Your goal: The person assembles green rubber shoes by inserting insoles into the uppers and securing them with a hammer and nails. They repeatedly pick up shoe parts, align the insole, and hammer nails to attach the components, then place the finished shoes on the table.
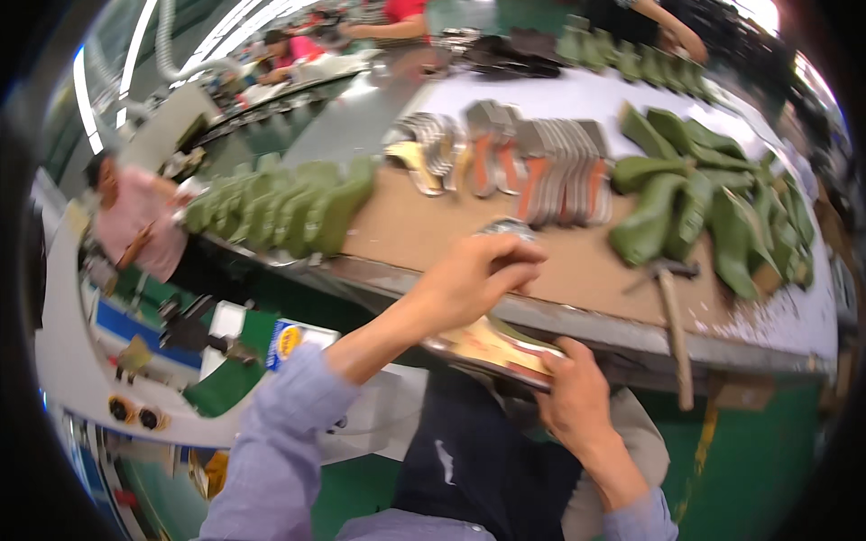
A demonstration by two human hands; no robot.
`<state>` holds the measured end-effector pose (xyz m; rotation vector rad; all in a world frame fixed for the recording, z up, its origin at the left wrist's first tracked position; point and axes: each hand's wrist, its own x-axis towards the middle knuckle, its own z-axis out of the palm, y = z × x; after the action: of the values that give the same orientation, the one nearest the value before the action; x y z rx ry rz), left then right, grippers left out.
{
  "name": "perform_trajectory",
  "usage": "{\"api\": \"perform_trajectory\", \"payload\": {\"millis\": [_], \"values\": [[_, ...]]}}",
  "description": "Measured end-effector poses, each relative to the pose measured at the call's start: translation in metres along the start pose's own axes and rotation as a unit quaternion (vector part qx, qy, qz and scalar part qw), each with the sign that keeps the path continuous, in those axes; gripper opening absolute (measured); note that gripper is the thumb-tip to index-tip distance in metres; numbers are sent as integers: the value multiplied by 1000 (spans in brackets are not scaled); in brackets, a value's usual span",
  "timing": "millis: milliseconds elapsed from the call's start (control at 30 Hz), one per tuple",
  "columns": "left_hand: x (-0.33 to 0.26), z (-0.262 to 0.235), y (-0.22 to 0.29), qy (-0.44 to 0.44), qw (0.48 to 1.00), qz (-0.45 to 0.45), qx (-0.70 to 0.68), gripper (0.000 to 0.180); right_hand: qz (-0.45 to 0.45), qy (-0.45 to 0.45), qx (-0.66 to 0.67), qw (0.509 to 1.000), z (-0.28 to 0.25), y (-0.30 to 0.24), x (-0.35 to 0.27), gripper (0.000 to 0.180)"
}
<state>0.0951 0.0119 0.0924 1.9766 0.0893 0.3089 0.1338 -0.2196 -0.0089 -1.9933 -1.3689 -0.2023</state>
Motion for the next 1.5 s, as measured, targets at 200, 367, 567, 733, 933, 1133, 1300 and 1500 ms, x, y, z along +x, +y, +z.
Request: {"api": "perform_trajectory", "payload": {"millis": [200,367,567,733,933,1133,1300,1500], "values": [[-48,51,23,-17,999,-47,19,11,76,-78,50,993,-48,-2,7,56],[-43,65,13,-69,979,25,188,10,206,-37,-333,919,-98,63,-15,53],[-39,59,19,-103,976,-64,181,11,225,10,-188,956,-112,96,-49,45],[-40,54,19,-103,975,-54,192,11,340,210,185,898,-113,48,-65,49],[-41,55,16,-116,972,2,203,11,342,139,208,906,-125,2,-86,51],[-43,55,11,-123,971,31,204,11,209,72,108,969,-133,-22,-92,48],[-45,53,10,-118,968,50,215,11,131,103,79,983,-148,-44,-81,46],[-43,54,14,-120,960,68,243,13,123,38,80,988,-151,-59,-64,49]]}}
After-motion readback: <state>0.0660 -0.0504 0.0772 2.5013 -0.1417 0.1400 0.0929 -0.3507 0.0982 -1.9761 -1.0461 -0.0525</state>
